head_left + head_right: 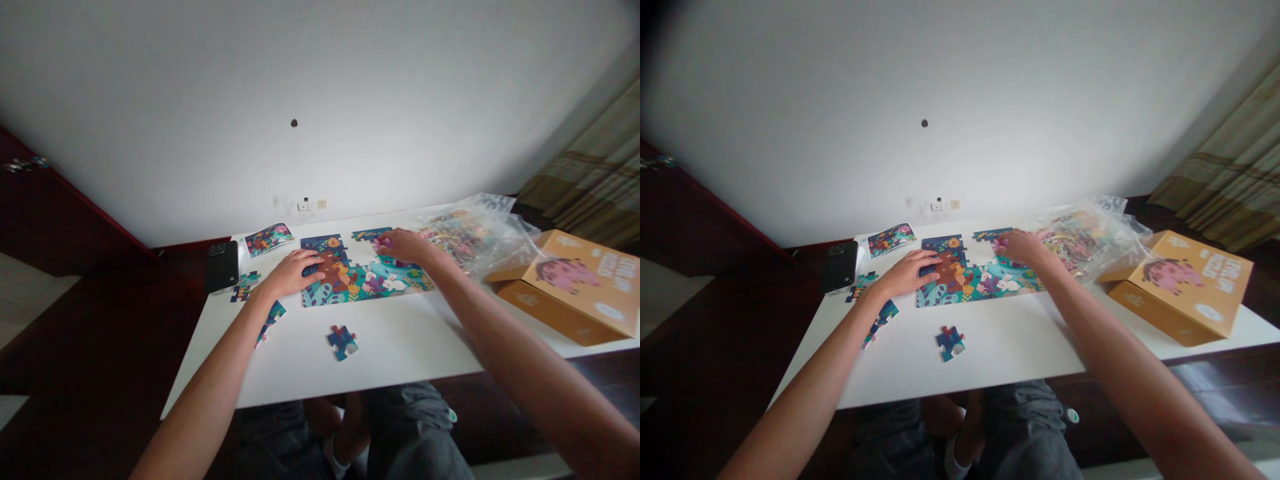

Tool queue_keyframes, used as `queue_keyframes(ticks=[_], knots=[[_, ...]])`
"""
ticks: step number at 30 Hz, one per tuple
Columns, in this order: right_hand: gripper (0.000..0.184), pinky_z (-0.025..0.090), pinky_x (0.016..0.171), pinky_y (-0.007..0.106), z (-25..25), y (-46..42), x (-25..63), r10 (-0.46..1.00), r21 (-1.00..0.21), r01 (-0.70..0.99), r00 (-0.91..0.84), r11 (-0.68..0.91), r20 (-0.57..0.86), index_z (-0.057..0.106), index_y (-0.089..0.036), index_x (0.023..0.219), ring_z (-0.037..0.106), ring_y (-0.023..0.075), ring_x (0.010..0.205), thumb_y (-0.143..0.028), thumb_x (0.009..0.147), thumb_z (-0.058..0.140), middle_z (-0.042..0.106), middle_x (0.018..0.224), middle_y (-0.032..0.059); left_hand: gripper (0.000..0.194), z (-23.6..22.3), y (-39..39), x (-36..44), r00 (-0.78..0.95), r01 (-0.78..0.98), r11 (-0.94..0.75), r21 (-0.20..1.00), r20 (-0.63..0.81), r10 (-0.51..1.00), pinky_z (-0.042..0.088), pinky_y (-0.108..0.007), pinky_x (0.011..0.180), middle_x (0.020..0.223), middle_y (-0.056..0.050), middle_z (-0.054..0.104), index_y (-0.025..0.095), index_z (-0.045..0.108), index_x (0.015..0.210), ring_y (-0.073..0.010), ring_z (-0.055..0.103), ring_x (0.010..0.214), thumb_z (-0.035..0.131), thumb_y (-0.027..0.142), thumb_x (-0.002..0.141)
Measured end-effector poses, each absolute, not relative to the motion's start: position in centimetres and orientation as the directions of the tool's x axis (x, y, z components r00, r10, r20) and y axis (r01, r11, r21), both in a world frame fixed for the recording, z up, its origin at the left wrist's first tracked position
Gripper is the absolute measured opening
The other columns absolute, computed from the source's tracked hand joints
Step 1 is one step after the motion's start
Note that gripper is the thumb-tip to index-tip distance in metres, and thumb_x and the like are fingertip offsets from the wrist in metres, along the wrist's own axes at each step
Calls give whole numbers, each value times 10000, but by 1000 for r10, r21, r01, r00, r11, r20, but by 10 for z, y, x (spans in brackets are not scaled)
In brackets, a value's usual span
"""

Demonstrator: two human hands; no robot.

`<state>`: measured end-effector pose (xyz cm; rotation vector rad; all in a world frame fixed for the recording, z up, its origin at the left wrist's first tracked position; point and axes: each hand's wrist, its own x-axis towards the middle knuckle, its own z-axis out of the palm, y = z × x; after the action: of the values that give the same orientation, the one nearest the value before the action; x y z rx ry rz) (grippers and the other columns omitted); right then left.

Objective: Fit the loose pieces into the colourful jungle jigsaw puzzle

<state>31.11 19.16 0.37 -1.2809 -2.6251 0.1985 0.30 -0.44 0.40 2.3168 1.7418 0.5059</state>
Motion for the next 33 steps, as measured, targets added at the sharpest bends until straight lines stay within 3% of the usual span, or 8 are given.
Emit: queue_keyframes(ticks=[5, 9, 14, 17, 20, 24, 29, 33], knots=[[351, 527, 898, 404, 19, 184, 307, 775, -159, 759, -616, 631, 137, 790, -181, 1184, 726, 307, 958, -379, 943, 628, 779, 1039, 151, 367, 9, -1, -1, 164, 867, -299, 399, 339, 926, 435, -394, 1109, 1317, -84, 668, 262, 750, 1209, -241, 602, 1237, 557, 507, 1016], [323, 492, 1010, 403, 35, 163, 296, 573, -271, 519, -799, 811, 185, 774, -239, 1193, 683, 277, 1087, -301, 878, 737, 752, 1168, 96, 321, 15, 0, -7, 38, 853, -265, 449, 454, 890, 468, -325, 872, 967, -66, 735, 214, 771, 935, -215, 655, 942, 540, 419, 1020], [271, 481, 1027, 408, 36, 129, 271, 352, -363, 254, -905, 896, 238, 769, -260, 1154, 657, 259, 1123, -292, 886, 755, 737, 1169, 75, 302, 20, -2, -13, -237, 792, -128, 597, 494, 837, 308, -260, 595, 565, 4, 557, 195, 714, 698, -144, 474, 547, 640, 372, 930], [200, 490, 996, 396, 30, 122, 262, 348, -388, 226, -894, 894, 283, 776, -237, 1108, 671, 250, 1067, -324, 960, 673, 750, 1109, 78, 406, 29, -4, -16, -397, 520, -166, 838, 409, 822, 231, -242, 510, 480, 32, 442, 184, 615, 590, -103, 373, 448, 656, 431, 909], [188, 493, 992, 387, 28, 125, 259, 394, -396, 257, -862, 882, 319, 783, -243, 1081, 675, 247, 1058, -309, 978, 640, 756, 1089, 72, 487, 44, -7, -20, -454, -38, -214, 976, 173, 874, 160, -232, 432, 412, 101, 189, 204, 472, 561, -71, 158, 361, 629, 487, 925], [212, 495, 1000, 400, 34, 118, 249, 372, -369, 235, -855, 899, 362, 781, -226, 1119, 665, 262, 1077, -299, 988, 631, 752, 1115, 90, 526, 65, -17, -29, -402, -469, -240, 850, 36, 915, 148, -219, 387, 418, 123, 105, 209, 358, 580, -58, 80, 344, 575, 478, 977], [260, 487, 1052, 399, 44, 62, 216, 101, -341, -9, -947, 940, 303, 754, -232, 1209, 651, 251, 1132, -322, 982, 665, 726, 1168, 100, 543, 78, -31, -48, -459, -558, -364, 746, 88, 884, 168, -233, 387, 415, 109, 103, 216, 301, 593, -72, 86, 352, 454, 524, 1013], [482, 467, 1113, 420, 42, 12, 176, -67, -290, -153, -956, 945, 285, 683, -245, 1343, 587, 281, 1288, -501, 936, 715, 660, 1360, 118, 531, 78, -43, -72, -529, -539, -519, 664, 213, 821, 176, -254, 397, 417, 101, 140, 225, 310, 625, -86, 98, 372, 385, 572, 1019]])
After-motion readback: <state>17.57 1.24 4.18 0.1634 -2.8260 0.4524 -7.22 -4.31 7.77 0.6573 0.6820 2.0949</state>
